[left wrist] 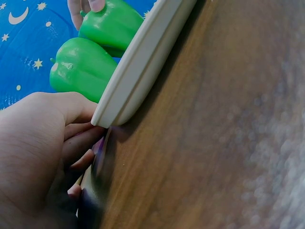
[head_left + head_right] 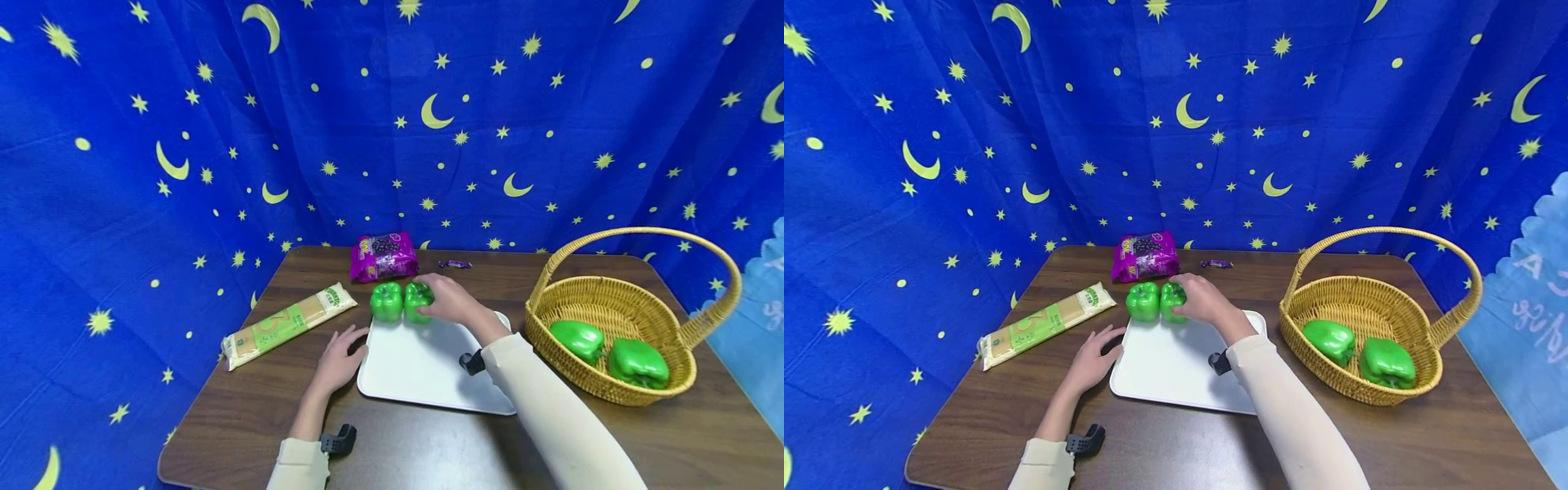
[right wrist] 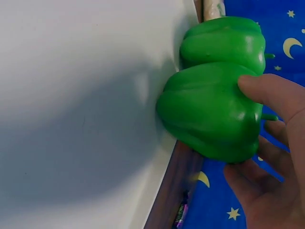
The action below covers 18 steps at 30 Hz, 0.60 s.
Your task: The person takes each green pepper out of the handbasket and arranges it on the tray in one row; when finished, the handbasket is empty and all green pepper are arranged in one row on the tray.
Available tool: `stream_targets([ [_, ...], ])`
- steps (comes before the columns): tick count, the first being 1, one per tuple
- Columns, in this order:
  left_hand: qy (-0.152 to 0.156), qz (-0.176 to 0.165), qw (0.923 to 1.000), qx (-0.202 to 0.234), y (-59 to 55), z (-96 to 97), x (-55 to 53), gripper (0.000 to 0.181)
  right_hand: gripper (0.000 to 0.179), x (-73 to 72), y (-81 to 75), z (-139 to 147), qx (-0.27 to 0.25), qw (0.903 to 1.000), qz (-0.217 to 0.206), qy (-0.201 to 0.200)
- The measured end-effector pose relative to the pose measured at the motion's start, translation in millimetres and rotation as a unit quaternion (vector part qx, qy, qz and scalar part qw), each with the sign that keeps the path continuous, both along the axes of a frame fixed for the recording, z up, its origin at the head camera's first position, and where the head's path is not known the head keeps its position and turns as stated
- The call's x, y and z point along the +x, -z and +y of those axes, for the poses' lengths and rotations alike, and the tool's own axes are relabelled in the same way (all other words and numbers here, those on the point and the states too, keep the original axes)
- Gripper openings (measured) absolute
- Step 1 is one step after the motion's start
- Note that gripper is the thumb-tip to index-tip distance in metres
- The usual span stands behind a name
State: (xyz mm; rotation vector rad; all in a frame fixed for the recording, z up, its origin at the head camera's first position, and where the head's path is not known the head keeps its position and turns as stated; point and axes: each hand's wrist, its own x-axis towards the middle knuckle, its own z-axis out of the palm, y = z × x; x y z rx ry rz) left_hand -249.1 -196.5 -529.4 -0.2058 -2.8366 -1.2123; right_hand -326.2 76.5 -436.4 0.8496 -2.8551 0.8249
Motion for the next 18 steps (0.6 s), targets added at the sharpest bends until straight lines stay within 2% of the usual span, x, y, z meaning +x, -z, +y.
stream_targets([
  [10, -0.004, -0.008, 0.9999, -0.012, -0.8, 1.2, -0.5, 0.038, 0.071, 5.6, -5.0, 3.9, 0.022, 0.9996, -0.013, 0.011],
  [18, -0.005, -0.007, 0.9999, -0.011, -0.7, 0.0, -1.1, 0.038, 0.067, 9.8, -16.6, 9.9, 0.021, 0.9997, 0.004, -0.011],
])
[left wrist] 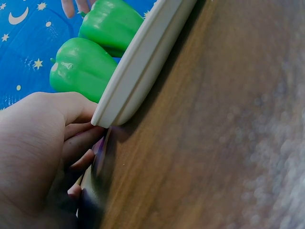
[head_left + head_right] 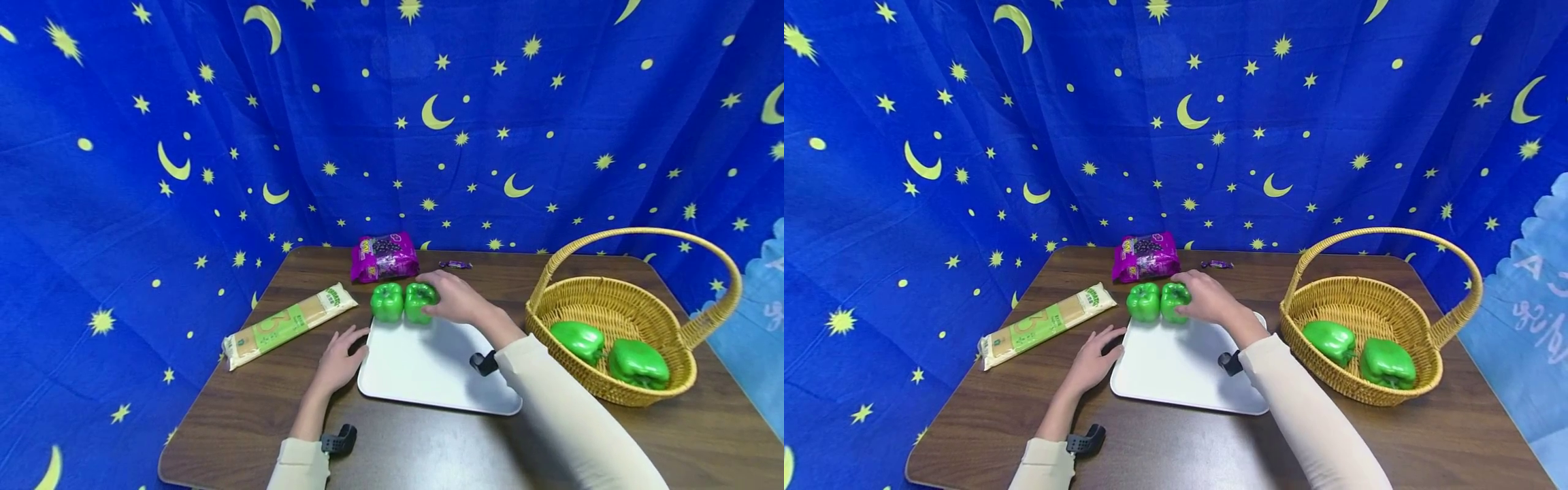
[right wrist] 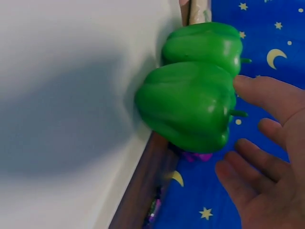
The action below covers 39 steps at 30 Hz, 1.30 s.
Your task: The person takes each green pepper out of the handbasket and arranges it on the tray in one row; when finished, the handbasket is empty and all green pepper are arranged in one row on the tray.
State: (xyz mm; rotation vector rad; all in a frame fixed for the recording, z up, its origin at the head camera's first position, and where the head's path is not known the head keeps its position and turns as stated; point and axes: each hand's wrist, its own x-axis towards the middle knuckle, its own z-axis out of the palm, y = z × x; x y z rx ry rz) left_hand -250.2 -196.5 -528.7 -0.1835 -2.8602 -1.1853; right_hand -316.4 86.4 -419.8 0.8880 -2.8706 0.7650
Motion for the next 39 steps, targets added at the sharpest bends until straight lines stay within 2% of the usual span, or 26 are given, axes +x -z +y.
stream_targets([
  [11, 0.005, 0.007, 1.0, 0.004, -2.8, 1.3, 2.5, 0.038, 0.053, 12.1, -23.6, 21.4, -0.017, 0.9975, 0.055, -0.041],
  [19, 0.004, 0.002, 1.0, 0.004, -2.3, 1.4, 2.9, 0.038, 0.051, 21.9, -36.5, 41.3, -0.016, 0.9983, 0.047, -0.032],
  [23, 0.003, 0.003, 1.0, 0.004, -2.1, 1.2, 2.4, 0.038, 0.049, 25.0, -41.0, 52.3, -0.011, 0.9973, 0.063, -0.037],
  [32, -0.005, -0.007, 1.0, -0.003, 0.1, 1.4, 0.9, 0.039, 0.04, 39.9, -40.2, 76.5, 0.048, 0.9887, 0.126, -0.064],
  [39, 0.003, -0.005, 1.0, 0.0, -0.3, 0.8, -0.3, 0.039, 0.037, 54.0, -34.5, 100.1, 0.067, 0.9899, 0.113, -0.053],
])
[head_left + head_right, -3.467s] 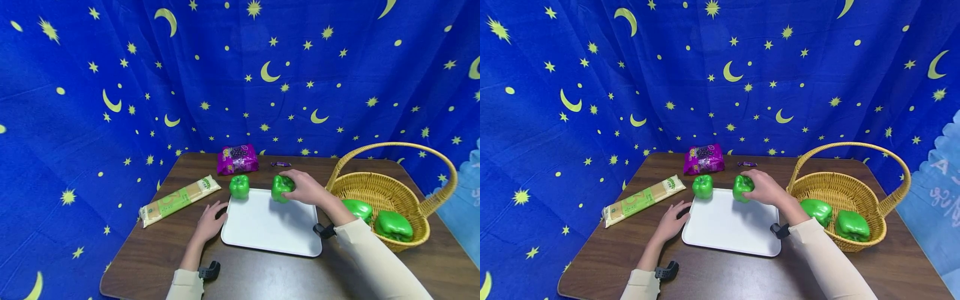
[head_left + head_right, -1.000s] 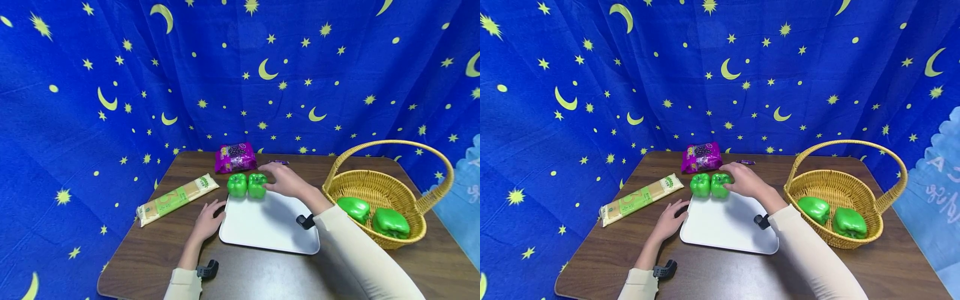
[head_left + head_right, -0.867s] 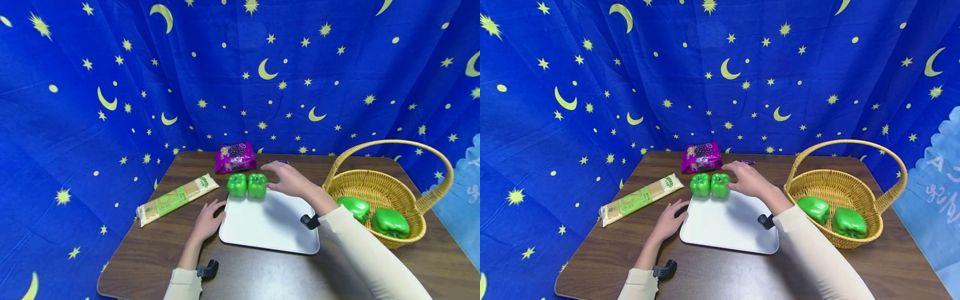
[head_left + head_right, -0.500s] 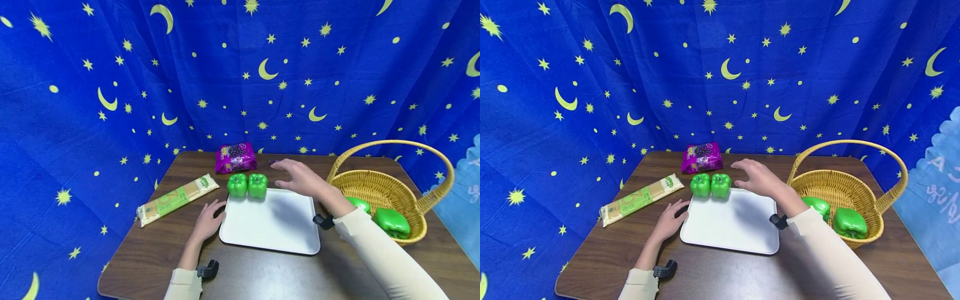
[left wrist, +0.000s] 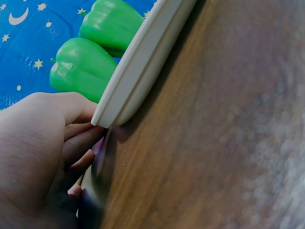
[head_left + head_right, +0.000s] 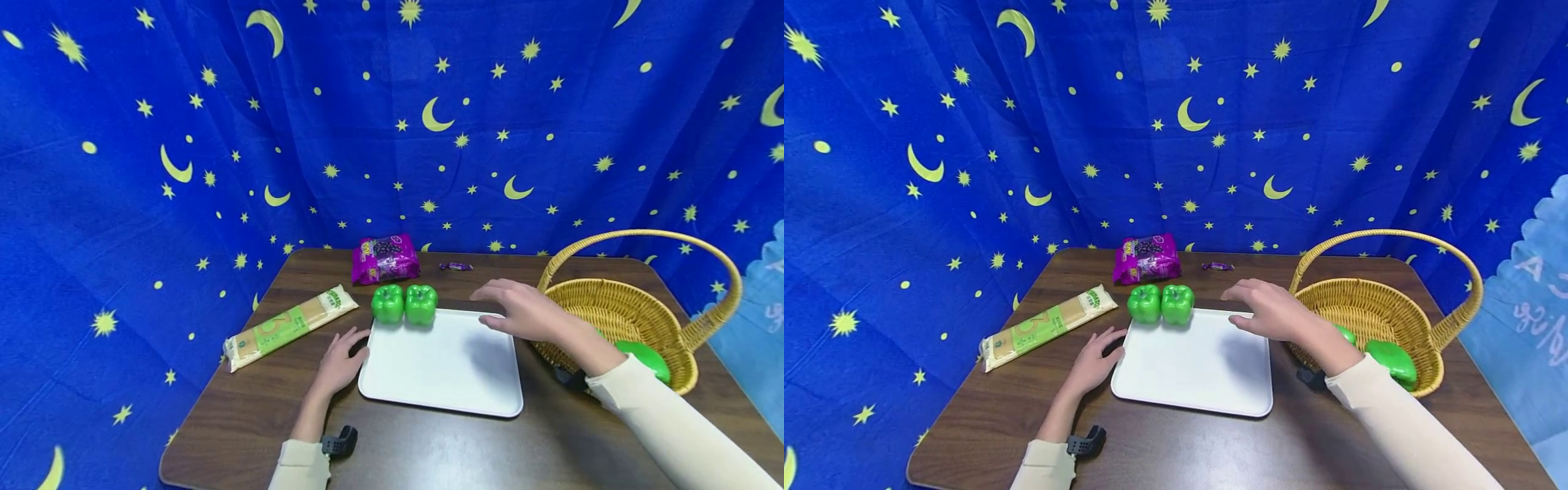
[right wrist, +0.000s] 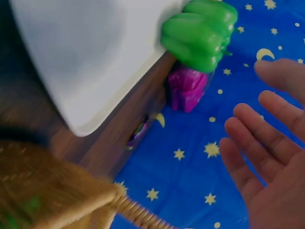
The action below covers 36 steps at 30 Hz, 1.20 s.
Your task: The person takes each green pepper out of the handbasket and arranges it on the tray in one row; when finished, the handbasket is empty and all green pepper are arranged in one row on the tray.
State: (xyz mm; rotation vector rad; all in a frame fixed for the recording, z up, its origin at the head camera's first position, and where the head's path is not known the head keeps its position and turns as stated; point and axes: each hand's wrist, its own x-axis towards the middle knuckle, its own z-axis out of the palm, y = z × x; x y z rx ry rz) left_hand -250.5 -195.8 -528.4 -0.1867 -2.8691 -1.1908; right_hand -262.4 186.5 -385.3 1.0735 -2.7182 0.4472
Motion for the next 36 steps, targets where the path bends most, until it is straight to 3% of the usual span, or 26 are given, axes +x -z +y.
stream_targets([
  [14, -0.008, 0.006, 0.9999, 0.011, 2.0, -3.3, 6.8, 0.039, 0.028, 12.9, -1.7, 63.0, -0.027, 0.9963, -0.047, 0.067],
  [21, 0.008, 0.019, 0.9998, 0.004, 2.6, -2.6, 3.8, 0.039, 0.017, 17.5, 1.4, 101.0, -0.025, 0.9957, -0.031, 0.083],
  [25, -0.004, 0.023, 0.9997, 0.003, 0.9, -6.3, 4.1, 0.038, 0.026, 14.5, 4.5, 112.3, -0.009, 0.9925, -0.075, 0.096],
  [30, 0.006, 0.021, 0.9998, 0.002, 0.0, -5.4, 3.4, 0.039, 0.048, 18.0, 8.7, 125.4, 0.022, 0.9828, -0.146, 0.11],
  [36, 0.002, 0.01, 0.9999, -0.002, 3.2, -1.9, 0.8, 0.039, 0.074, 24.3, 14.4, 132.8, 0.025, 0.9742, -0.196, 0.109],
])
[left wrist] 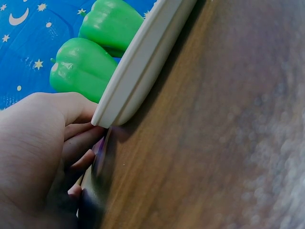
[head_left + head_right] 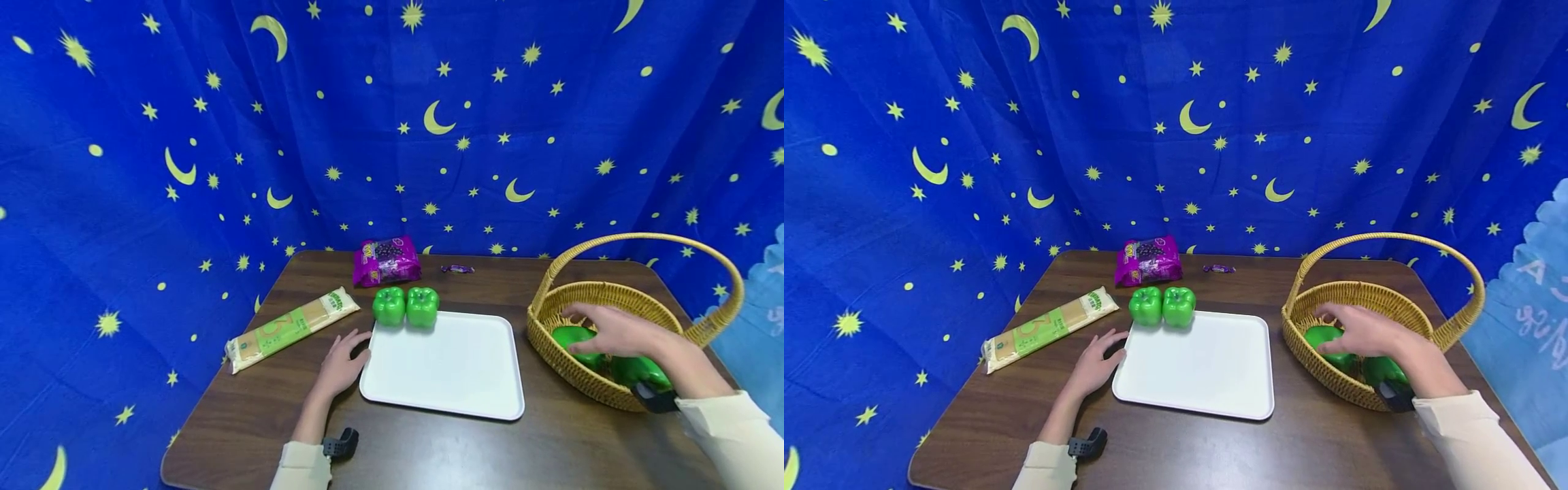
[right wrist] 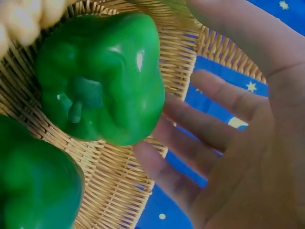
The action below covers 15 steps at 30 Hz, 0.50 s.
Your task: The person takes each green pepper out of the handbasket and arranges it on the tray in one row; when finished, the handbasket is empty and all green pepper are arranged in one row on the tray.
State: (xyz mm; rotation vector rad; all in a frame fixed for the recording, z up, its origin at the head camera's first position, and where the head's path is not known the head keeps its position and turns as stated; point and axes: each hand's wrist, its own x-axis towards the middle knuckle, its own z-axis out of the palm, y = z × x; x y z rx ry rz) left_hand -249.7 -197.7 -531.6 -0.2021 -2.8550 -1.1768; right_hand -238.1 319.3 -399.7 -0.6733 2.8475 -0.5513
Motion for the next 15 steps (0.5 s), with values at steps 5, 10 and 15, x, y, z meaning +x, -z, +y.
stream_targets([
  [5, -0.007, -0.008, 0.9999, 0.003, 2.1, 0.2, -0.1, 0.039, 0.084, 1.1, 3.5, 3.1, 0.009, 0.9995, -0.029, 0.01],
  [10, -0.002, -0.003, 1.0, 0.0, 1.1, 0.7, 0.1, 0.039, 0.087, 1.7, 7.5, 6.3, 0.012, 0.9986, -0.049, 0.017],
  [15, -0.001, -0.003, 1.0, 0.001, -0.8, 1.6, 0.0, 0.039, 0.092, 1.4, 10.7, 9.3, 0.013, 0.9975, -0.063, 0.029],
])
